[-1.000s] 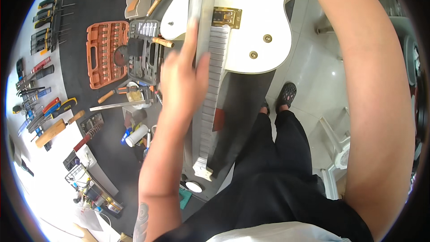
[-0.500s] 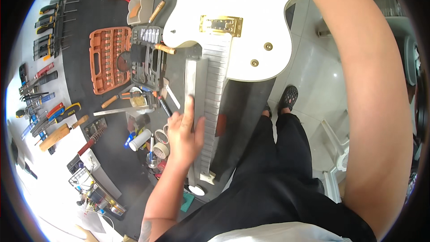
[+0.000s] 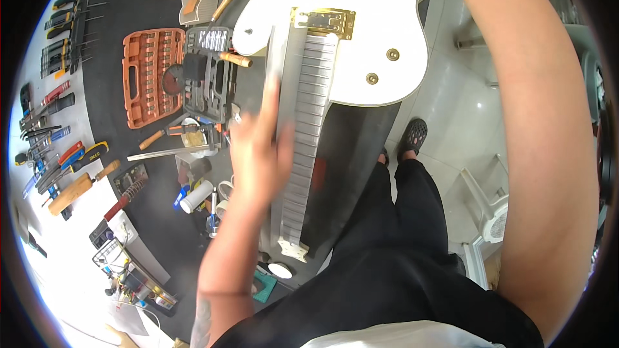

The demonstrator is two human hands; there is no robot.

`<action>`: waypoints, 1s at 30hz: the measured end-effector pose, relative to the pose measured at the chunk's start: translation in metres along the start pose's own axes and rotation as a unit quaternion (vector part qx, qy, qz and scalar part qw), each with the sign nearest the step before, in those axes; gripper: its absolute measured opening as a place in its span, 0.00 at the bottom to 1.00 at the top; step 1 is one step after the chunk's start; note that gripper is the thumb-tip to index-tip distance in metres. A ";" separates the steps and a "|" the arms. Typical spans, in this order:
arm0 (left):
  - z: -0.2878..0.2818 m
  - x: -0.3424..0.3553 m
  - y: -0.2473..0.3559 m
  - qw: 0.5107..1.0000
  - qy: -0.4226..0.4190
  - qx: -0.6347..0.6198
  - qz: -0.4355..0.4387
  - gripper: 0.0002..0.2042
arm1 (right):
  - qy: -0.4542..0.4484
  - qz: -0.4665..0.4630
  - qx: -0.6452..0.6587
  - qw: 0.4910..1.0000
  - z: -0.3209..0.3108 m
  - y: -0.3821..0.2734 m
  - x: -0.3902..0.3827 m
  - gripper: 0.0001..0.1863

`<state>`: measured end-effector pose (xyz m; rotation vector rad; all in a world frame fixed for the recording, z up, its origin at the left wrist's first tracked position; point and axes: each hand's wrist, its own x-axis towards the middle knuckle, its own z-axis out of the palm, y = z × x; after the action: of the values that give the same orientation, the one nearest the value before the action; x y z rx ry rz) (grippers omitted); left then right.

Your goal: The person sands the fretboard of a white electric guitar using a sanding block. They hold the guitar on a workbench and repeatedly rub the sanding block along the length of the fretboard, focusing on the area between the frets. The person adjusts their grip and the guitar's position multiple times to ensure even coverage.

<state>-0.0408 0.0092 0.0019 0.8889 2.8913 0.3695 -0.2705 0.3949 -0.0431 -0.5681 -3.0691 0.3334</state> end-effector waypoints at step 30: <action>0.006 0.016 0.011 1.000 0.000 -0.028 -0.008 0.38 | -0.005 0.014 0.009 1.000 -0.006 0.010 -0.002 0.32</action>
<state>-0.0474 0.0283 -0.0017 0.8556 2.8716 0.4471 -0.2647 0.4040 -0.0396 -0.6114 -3.0675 0.3649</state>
